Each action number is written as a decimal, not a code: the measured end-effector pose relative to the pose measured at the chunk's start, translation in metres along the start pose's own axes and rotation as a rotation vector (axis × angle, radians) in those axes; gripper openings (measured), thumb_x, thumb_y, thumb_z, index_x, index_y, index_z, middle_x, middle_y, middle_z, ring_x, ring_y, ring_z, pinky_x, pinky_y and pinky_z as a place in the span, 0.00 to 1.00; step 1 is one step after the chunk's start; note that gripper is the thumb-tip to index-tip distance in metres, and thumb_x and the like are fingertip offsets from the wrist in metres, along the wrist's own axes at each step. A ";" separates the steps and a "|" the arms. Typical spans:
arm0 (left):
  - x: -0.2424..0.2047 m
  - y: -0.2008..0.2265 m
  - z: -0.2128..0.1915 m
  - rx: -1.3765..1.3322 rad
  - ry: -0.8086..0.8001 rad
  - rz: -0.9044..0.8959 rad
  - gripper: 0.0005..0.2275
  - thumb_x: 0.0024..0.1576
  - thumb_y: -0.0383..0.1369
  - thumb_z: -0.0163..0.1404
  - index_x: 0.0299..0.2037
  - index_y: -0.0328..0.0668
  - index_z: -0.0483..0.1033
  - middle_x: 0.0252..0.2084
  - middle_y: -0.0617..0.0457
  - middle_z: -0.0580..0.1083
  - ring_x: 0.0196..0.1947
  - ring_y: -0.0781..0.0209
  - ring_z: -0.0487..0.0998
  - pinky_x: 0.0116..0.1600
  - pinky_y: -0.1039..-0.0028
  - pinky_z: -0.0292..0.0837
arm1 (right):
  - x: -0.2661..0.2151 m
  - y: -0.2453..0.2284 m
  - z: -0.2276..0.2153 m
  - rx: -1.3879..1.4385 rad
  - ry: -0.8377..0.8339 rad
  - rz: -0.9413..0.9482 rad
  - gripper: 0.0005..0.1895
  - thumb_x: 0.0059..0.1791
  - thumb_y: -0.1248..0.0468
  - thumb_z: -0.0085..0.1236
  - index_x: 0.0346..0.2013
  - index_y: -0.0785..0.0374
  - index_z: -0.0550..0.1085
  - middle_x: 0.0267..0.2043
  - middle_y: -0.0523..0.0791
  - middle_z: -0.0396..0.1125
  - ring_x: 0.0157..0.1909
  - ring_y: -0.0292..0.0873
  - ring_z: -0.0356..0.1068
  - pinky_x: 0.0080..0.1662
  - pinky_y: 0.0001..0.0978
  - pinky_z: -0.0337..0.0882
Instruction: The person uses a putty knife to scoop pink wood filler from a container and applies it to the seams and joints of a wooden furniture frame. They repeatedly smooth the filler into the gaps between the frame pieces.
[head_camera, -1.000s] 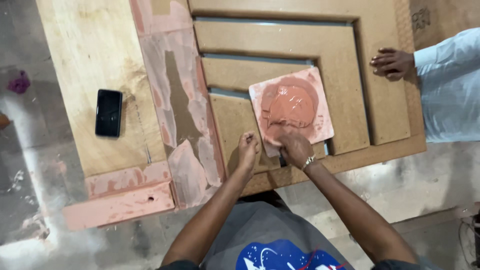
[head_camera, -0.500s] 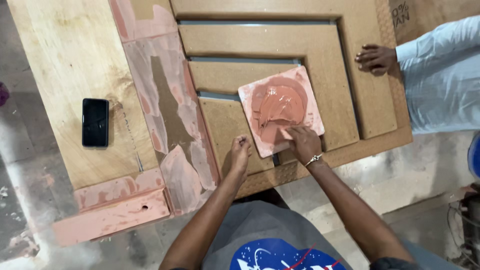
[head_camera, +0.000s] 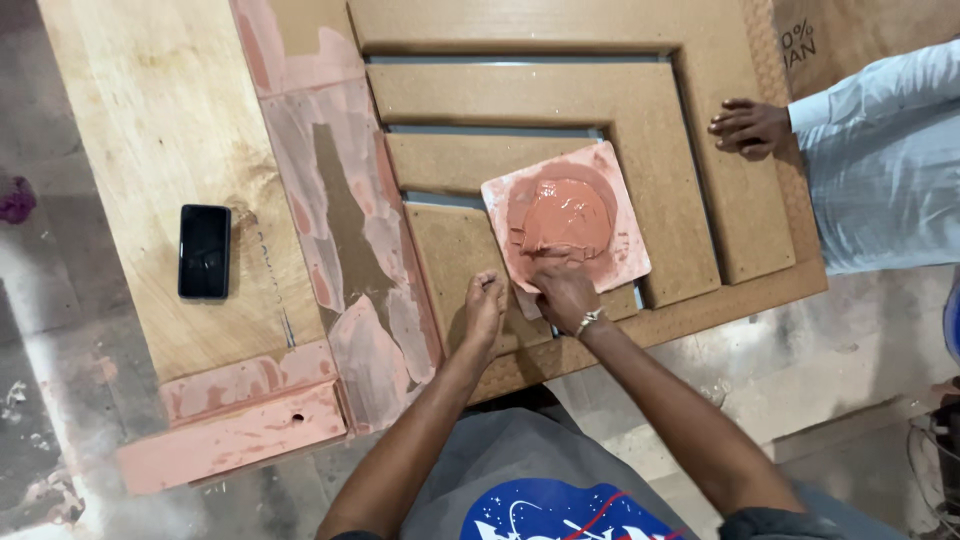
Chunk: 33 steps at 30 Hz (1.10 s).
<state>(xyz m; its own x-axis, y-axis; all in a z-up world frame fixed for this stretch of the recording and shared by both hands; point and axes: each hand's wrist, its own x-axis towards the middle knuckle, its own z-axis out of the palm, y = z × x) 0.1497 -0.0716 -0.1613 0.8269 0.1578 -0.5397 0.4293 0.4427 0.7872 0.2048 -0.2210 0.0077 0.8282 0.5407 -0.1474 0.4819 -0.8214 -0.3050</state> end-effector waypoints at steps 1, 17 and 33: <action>-0.001 0.005 0.000 -0.014 -0.009 0.018 0.13 0.63 0.32 0.50 0.56 0.34 0.71 0.37 0.54 0.70 0.32 0.65 0.68 0.35 0.76 0.66 | -0.006 0.001 -0.004 0.003 -0.089 0.003 0.13 0.43 0.65 0.59 0.41 0.53 0.80 0.40 0.44 0.74 0.45 0.49 0.73 0.48 0.44 0.72; 0.019 0.219 0.016 0.372 0.028 0.453 0.40 0.61 0.29 0.49 0.78 0.52 0.31 0.41 0.49 0.72 0.38 0.61 0.75 0.42 0.72 0.76 | -0.037 0.069 0.031 -0.086 0.270 0.158 0.16 0.40 0.65 0.63 0.43 0.54 0.80 0.43 0.44 0.73 0.43 0.51 0.72 0.45 0.46 0.72; -0.004 0.116 0.026 0.875 -0.023 -0.007 0.19 0.60 0.44 0.48 0.26 0.36 0.78 0.18 0.46 0.74 0.19 0.56 0.77 0.30 0.63 0.71 | -0.017 0.038 0.022 -0.030 -0.004 0.036 0.08 0.46 0.58 0.60 0.36 0.54 0.82 0.40 0.44 0.75 0.48 0.48 0.72 0.50 0.43 0.72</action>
<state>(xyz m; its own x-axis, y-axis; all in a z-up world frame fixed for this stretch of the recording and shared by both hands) 0.2053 -0.0441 -0.0601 0.8262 0.1352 -0.5468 0.5512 -0.3943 0.7353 0.2024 -0.2574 -0.0222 0.8442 0.5111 -0.1614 0.4600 -0.8454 -0.2714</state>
